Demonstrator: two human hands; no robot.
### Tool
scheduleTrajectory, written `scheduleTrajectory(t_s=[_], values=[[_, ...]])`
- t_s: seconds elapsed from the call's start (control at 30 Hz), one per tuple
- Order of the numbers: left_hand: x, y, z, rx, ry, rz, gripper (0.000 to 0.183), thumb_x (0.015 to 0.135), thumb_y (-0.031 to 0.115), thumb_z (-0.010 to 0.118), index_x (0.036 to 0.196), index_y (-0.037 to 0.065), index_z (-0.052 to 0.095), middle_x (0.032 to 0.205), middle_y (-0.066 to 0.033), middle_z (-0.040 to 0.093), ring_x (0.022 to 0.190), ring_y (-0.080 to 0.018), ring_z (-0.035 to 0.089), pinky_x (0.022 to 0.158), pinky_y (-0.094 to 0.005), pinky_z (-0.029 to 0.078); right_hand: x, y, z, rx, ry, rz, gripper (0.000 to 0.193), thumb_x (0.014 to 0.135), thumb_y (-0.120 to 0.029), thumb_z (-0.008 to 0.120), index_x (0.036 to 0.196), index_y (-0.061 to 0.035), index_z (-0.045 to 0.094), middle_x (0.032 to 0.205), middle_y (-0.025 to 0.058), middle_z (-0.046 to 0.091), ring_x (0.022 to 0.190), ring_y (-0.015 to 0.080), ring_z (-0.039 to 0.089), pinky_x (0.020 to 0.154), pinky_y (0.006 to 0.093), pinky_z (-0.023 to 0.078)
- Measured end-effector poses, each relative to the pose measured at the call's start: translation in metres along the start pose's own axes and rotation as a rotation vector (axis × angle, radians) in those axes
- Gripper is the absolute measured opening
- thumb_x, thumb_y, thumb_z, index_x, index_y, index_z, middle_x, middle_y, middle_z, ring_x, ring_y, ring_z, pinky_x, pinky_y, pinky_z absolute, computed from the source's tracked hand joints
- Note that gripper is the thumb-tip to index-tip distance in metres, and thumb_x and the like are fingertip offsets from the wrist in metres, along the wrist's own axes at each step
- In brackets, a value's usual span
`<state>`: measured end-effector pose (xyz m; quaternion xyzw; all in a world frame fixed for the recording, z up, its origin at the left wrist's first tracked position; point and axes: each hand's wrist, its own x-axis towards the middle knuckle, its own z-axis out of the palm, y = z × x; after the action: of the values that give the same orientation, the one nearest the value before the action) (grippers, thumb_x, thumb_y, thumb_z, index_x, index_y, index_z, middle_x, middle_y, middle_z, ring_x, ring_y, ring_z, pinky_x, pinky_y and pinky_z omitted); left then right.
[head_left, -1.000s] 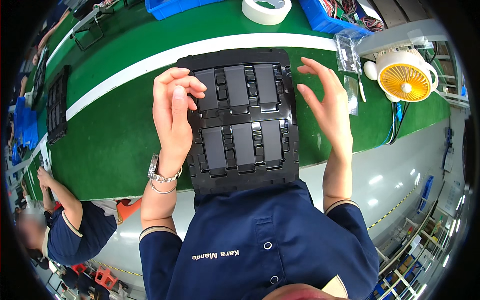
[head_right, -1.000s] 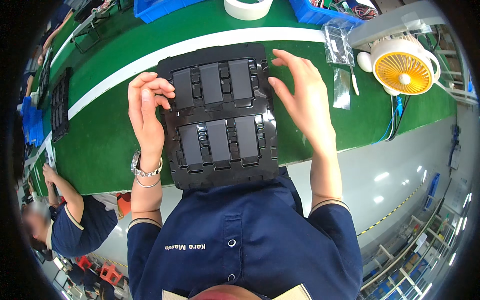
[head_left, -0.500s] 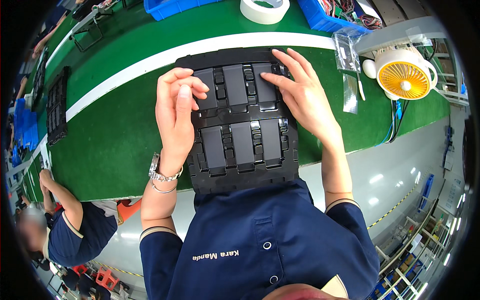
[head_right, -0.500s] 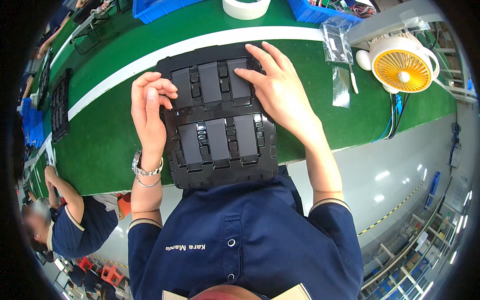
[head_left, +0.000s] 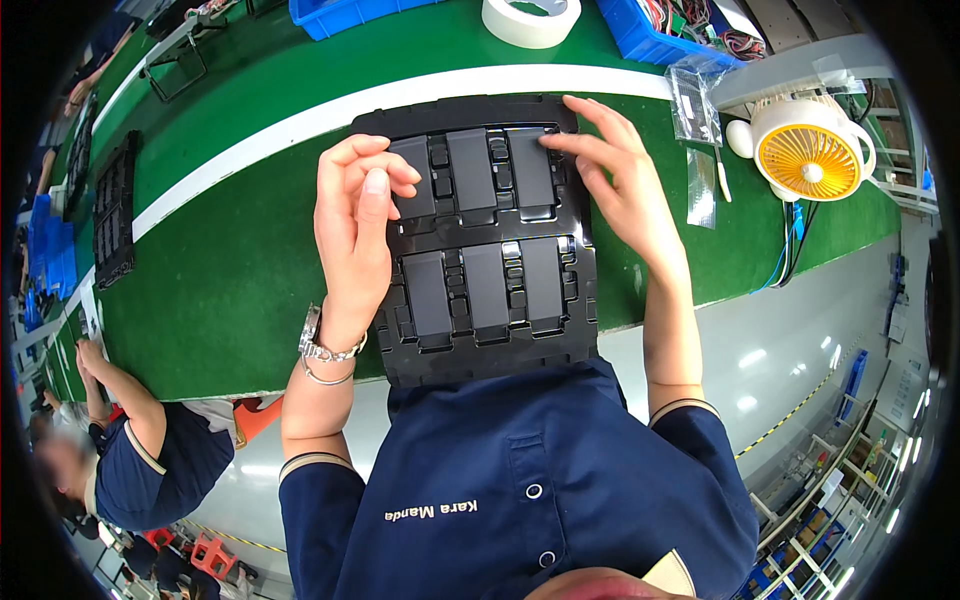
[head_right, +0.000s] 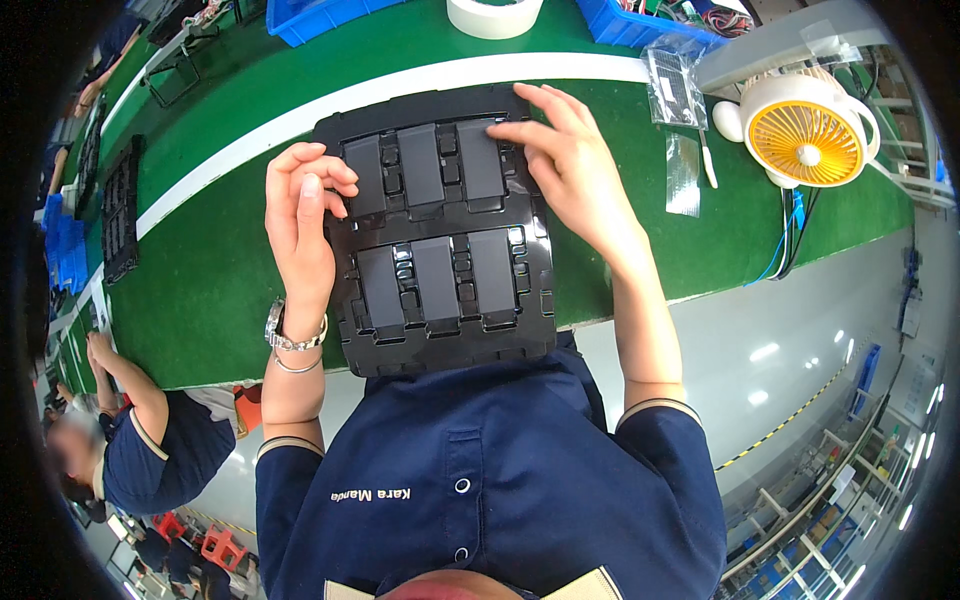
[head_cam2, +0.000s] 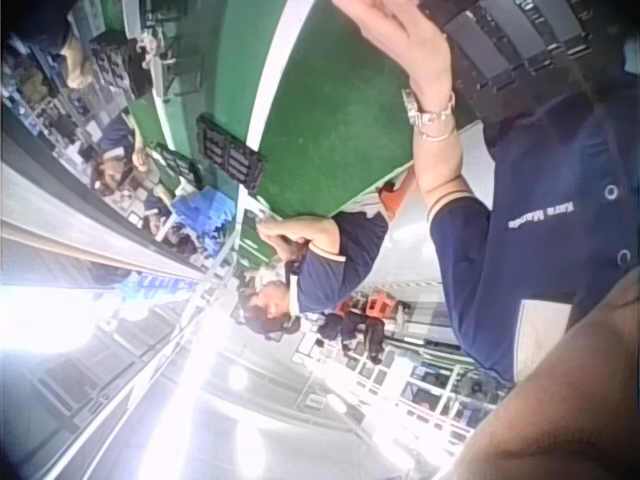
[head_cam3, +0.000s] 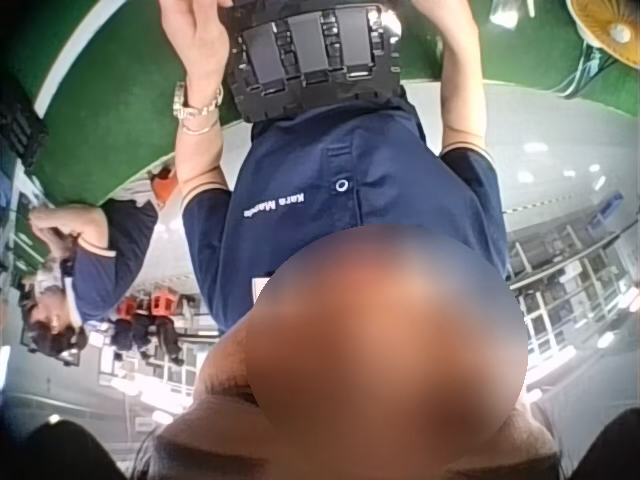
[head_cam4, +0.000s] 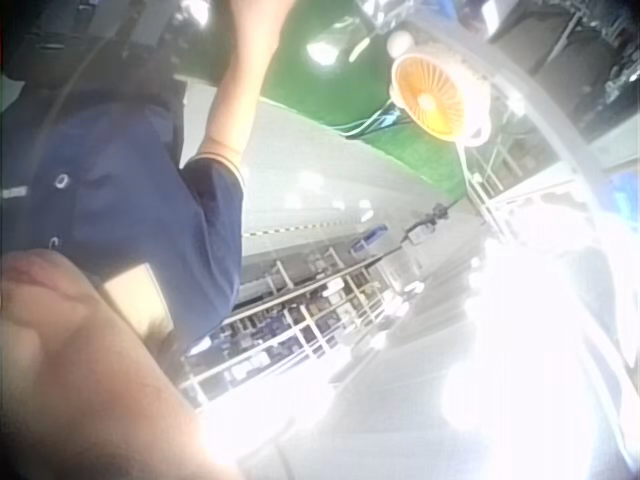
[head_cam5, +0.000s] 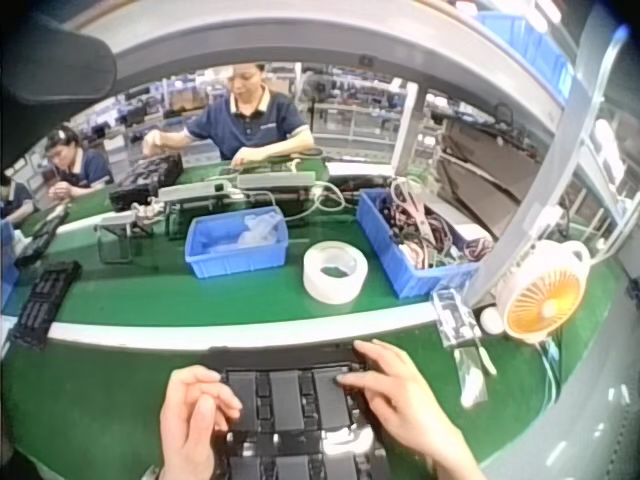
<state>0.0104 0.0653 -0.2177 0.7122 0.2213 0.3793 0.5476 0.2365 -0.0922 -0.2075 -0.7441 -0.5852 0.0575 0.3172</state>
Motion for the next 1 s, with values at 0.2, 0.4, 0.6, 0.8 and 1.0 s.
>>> scheduleTrajectory(t_s=[0.2,0.4,0.6,0.8,1.0], values=[[0.0,-0.001,0.001,0.007,0.001,-0.011,0.026,0.103,0.019,0.044,0.119,0.0,0.05,0.092,-0.0077,0.065,0.077,-0.0115,0.059,0.063,-0.0224,0.046,0.003,-0.002,-0.01,0.059,0.002,0.059,0.026,0.08,0.0,0.062,0.105,-0.005,0.065,0.117,0.0091,0.061,0.114,0.0291,0.055,0.099,0.0391,0.044],[0.0,-0.002,0.002,0.0,-0.002,-0.02,0.025,0.103,0.02,0.045,0.118,0.001,0.05,0.092,-0.0069,0.065,0.077,-0.0108,0.059,0.063,-0.022,0.046,0.007,-0.026,-0.005,-0.159,-0.18,-0.184,0.056,0.072,-0.012,0.076,0.123,-0.0046,0.055,0.12,0.0122,0.057,0.127,0.0328,0.045,0.108,0.045,0.036],[-0.001,0.001,0.001,0.0,0.004,-0.023,0.025,0.103,0.019,0.045,0.118,0.001,0.05,0.092,-0.0065,0.065,0.077,-0.0105,0.059,0.063,-0.0221,0.046,0.023,-0.033,-0.007,-0.328,-0.167,-0.379,0.041,0.07,-0.016,0.078,0.106,-0.005,0.06,0.106,0.0099,0.063,0.116,0.0277,0.055,0.108,0.0457,0.038],[0.001,0.001,-0.002,-0.022,0.01,-0.016,0.024,0.101,0.02,0.047,0.118,0.002,0.05,0.092,-0.0053,0.066,0.079,-0.0099,0.06,0.064,-0.0218,0.046,0.041,-0.012,-0.02,-0.277,0.177,-0.459,0.013,0.078,-0.011,0.073,0.087,-0.0069,0.064,0.081,0.0049,0.064,0.088,0.0226,0.063,0.098,0.045,0.046],[0.002,-0.001,-0.004,-0.032,0.018,-0.025,0.024,0.101,0.019,0.049,0.118,0.002,0.05,0.092,-0.0051,0.067,0.08,-0.0098,0.061,0.065,-0.0217,0.046,0.05,-0.003,-0.004,-0.082,-0.007,-0.246,0.009,0.084,-0.013,0.067,0.087,-0.0044,0.067,0.078,0.0102,0.063,0.083,0.0294,0.059,0.081,0.0402,0.046]])
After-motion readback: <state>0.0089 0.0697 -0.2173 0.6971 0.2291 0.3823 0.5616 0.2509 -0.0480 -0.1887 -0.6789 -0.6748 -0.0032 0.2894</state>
